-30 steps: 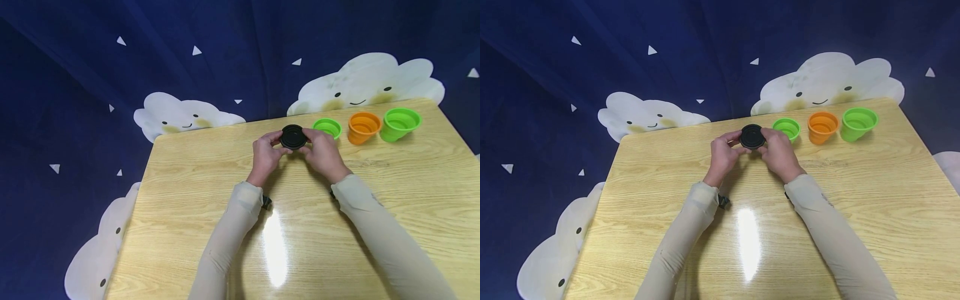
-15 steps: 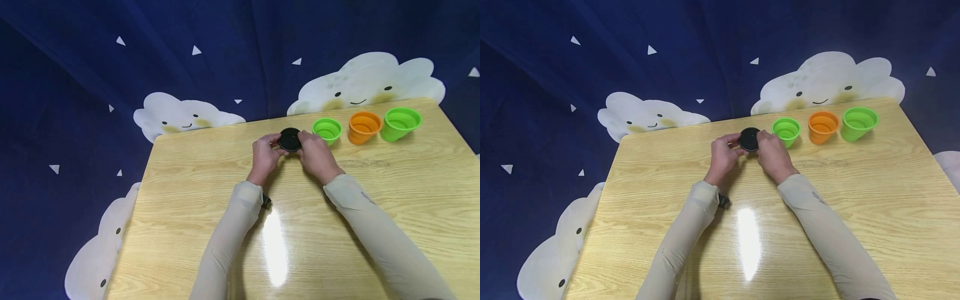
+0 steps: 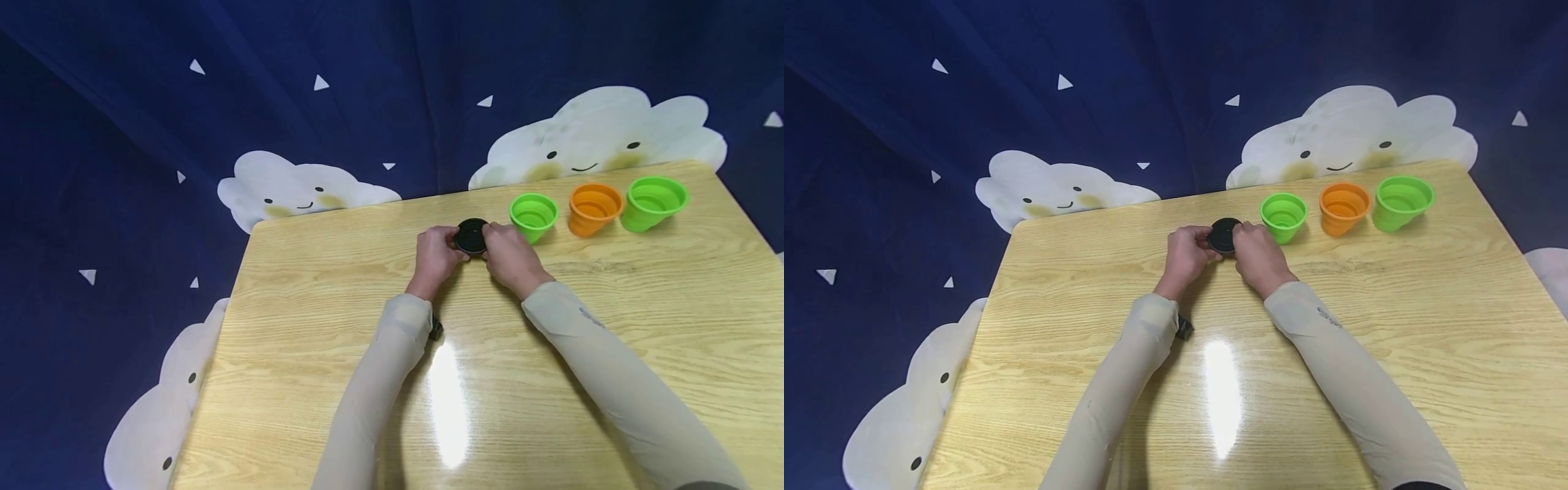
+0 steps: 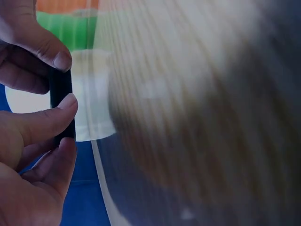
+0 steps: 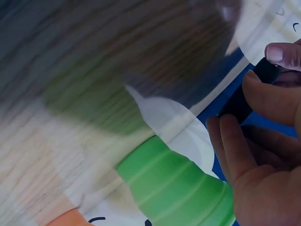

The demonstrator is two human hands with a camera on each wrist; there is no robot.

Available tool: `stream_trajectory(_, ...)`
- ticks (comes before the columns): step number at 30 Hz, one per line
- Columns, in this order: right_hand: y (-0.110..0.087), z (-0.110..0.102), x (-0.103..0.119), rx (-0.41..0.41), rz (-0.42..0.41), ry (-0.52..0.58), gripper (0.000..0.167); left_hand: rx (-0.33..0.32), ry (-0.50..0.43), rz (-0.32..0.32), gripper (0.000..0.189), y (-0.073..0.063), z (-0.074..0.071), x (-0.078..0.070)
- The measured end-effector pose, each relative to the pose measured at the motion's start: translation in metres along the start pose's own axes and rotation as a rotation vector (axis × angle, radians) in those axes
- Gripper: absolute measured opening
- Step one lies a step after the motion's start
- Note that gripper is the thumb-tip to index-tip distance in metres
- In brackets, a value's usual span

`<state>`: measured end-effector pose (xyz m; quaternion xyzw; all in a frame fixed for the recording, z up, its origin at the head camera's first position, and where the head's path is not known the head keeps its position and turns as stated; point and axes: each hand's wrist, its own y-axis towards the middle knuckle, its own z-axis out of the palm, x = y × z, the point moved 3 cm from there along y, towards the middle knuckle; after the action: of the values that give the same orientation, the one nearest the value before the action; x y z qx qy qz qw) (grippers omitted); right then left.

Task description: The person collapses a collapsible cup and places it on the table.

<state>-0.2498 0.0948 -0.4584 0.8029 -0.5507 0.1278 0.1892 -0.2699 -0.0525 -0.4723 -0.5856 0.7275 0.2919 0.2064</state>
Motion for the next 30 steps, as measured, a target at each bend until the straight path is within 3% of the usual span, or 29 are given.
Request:
stream_trajectory(9,0.004,0.008,-0.006,0.047,0.015,-0.033,0.024,0.066,0.05,-0.087,0.056,0.006,0.008,0.0)
stream_trajectory(18,0.008,0.011,-0.011,0.073,0.037,-0.041,0.018,0.094,0.163,-0.017,0.051,0.012,0.008,-0.001)
stream_trajectory(25,0.008,0.01,-0.012,0.083,0.038,-0.037,0.018,0.103,0.131,-0.024,0.052,0.013,0.008,0.0)
stream_trajectory(30,0.007,0.01,-0.012,0.081,0.061,0.009,0.026,0.095,0.082,-0.057,0.052,0.011,0.008,0.003)
